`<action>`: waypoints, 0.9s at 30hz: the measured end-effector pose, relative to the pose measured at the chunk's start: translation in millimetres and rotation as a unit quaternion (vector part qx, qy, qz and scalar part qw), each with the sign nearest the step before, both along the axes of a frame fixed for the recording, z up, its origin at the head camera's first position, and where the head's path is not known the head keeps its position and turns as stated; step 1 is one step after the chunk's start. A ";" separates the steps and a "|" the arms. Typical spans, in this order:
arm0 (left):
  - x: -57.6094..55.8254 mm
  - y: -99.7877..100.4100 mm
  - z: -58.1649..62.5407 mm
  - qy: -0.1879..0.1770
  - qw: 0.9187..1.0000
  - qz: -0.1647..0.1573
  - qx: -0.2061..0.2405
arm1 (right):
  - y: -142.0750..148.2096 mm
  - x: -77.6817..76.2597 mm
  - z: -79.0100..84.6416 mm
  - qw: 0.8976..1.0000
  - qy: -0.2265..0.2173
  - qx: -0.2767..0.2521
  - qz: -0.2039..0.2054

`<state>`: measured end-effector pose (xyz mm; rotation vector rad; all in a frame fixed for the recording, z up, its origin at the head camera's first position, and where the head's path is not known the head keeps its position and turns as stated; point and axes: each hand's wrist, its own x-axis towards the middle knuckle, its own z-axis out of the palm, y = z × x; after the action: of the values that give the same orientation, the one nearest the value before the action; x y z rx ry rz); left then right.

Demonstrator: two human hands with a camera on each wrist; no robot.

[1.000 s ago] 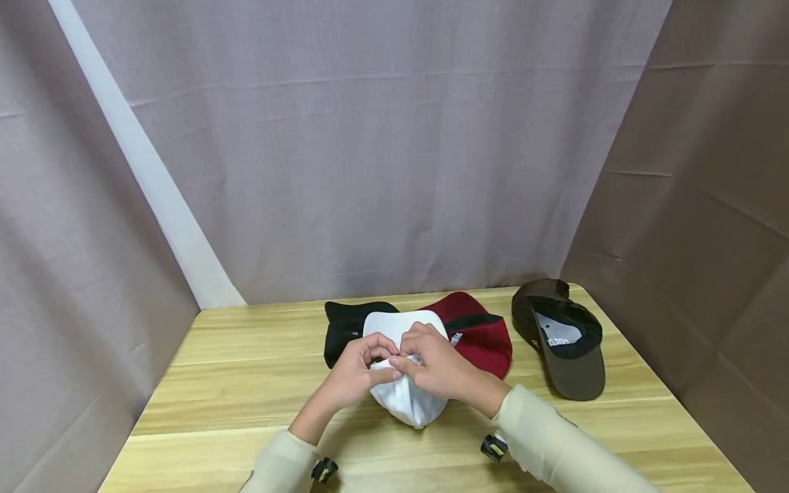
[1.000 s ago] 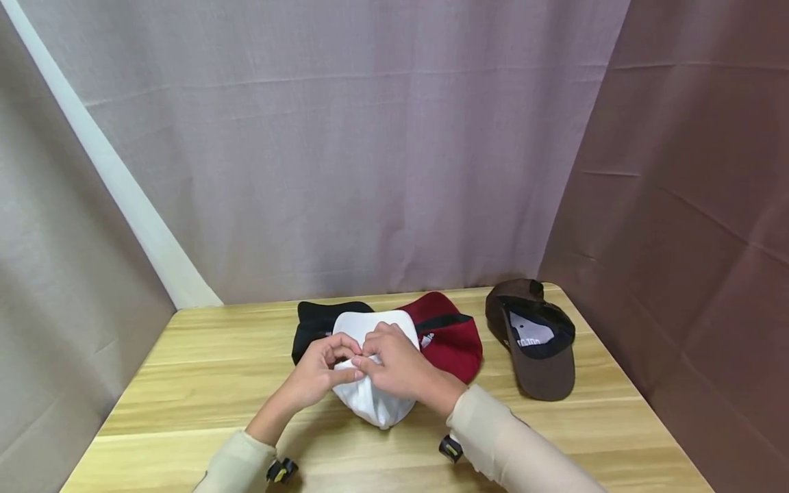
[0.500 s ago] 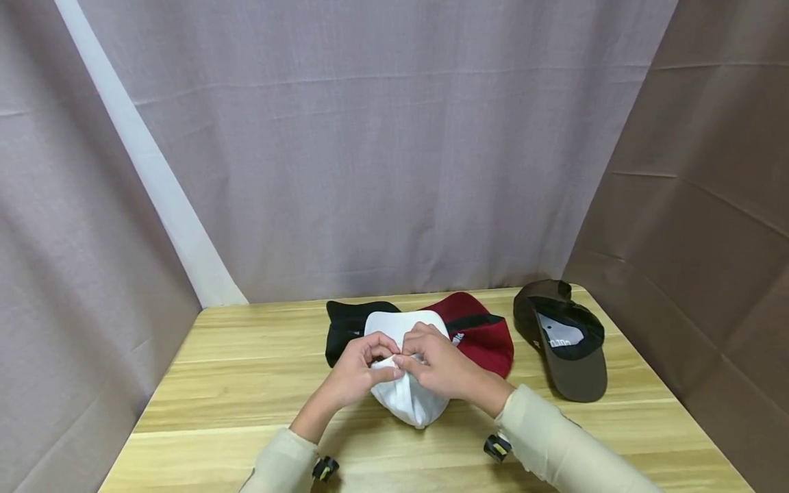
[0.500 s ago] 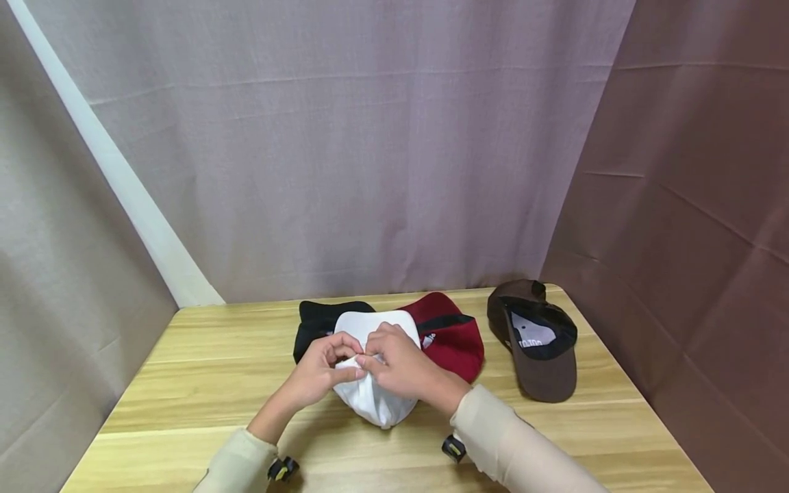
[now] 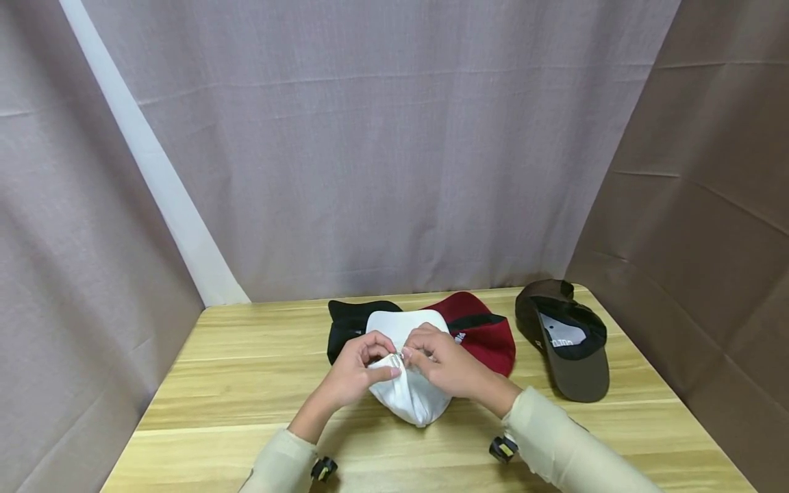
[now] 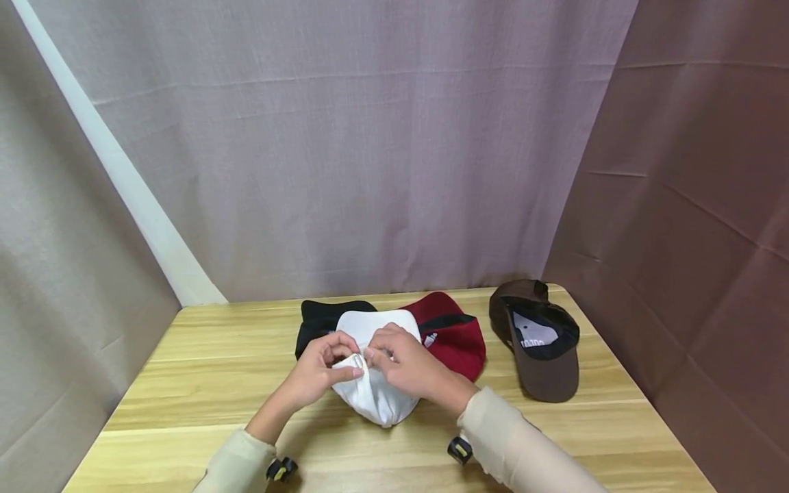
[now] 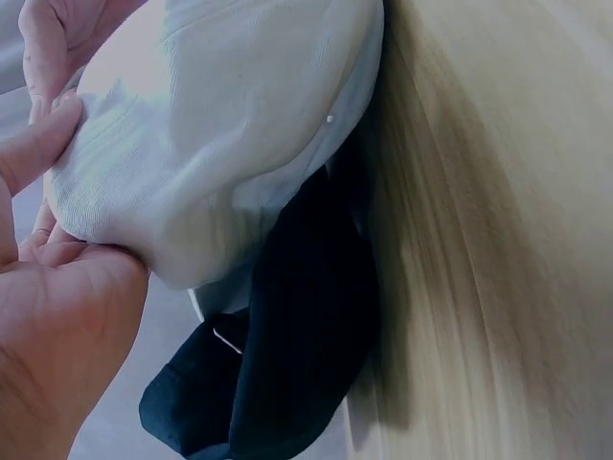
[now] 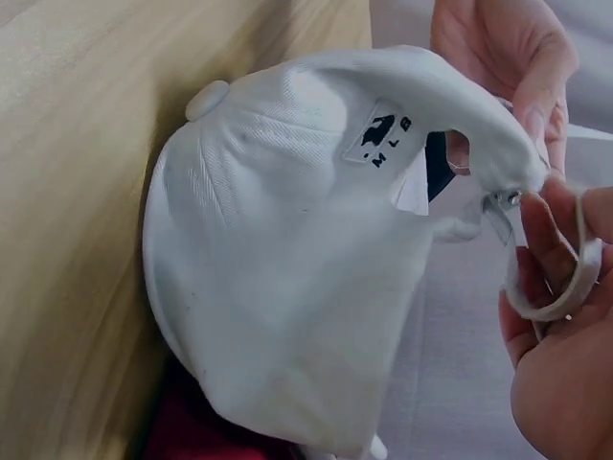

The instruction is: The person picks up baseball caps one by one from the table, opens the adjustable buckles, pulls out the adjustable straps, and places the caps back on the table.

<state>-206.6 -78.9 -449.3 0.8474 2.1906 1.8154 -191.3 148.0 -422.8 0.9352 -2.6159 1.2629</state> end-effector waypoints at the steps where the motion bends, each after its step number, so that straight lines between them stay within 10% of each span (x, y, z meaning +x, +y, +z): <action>1: 0.3 -0.9 -0.1 0.001 1.000 0.003 -0.001 | 0.9 0.2 -0.3 1.000 -0.004 -0.014 -0.005; 27: 2.1 -4.7 -5.5 0.012 0.998 0.020 -0.051 | -5.0 2.5 5.7 0.994 -0.013 -0.101 -0.030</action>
<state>-204.5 -83.5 -454.8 0.8140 2.3091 1.7029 -188.8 143.0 -417.2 0.8053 -2.4557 1.4999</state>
